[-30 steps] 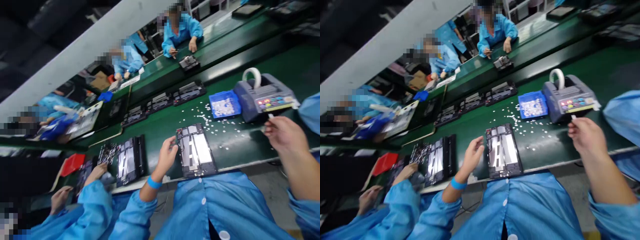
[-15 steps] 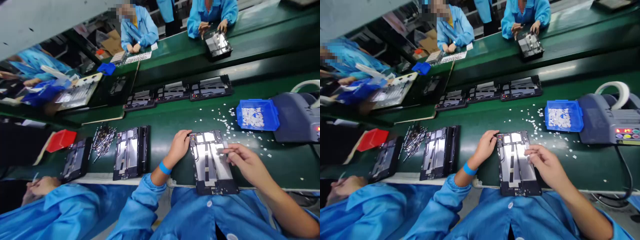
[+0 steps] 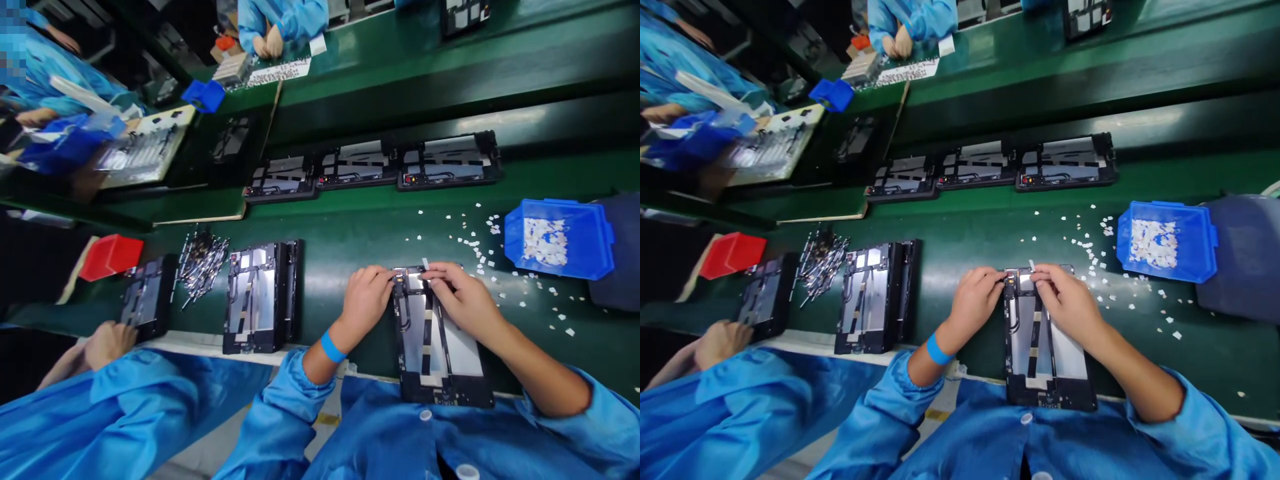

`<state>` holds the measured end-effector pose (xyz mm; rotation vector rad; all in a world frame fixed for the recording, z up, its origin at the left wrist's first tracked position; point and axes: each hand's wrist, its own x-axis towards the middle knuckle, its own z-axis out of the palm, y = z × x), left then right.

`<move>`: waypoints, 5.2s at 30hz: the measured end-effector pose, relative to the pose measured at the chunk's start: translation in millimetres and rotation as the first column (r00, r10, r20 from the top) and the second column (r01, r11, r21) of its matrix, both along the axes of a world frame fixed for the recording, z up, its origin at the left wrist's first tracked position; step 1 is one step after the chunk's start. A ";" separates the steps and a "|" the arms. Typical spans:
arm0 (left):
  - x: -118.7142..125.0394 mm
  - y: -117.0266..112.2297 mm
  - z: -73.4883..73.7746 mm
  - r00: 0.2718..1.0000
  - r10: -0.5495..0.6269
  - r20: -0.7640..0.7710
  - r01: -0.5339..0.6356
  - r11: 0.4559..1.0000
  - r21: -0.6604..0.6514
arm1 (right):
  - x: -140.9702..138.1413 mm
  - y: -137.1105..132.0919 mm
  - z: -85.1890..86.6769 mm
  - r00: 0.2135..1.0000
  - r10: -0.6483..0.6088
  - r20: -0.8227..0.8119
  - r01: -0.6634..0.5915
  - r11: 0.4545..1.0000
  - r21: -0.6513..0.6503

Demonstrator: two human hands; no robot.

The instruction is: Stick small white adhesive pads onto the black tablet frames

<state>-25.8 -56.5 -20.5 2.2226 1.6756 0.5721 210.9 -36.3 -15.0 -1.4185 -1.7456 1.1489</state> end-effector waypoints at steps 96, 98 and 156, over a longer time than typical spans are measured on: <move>40.3 -30.2 0.0 0.867 0.285 0.409 -0.265 0.958 -0.106 | -39.5 -13.9 -24.2 0.976 -0.024 0.218 -0.103 0.829 0.550; 41.1 -29.4 -1.6 0.821 0.332 0.464 -0.287 0.943 -0.166 | -38.8 -14.3 -24.4 0.974 -0.048 0.223 -0.082 0.839 0.538; 44.3 -22.0 -10.1 0.624 0.377 0.684 -0.274 0.926 -0.260 | -44.2 -2.9 -1.6 0.996 -0.059 0.074 0.044 0.981 0.190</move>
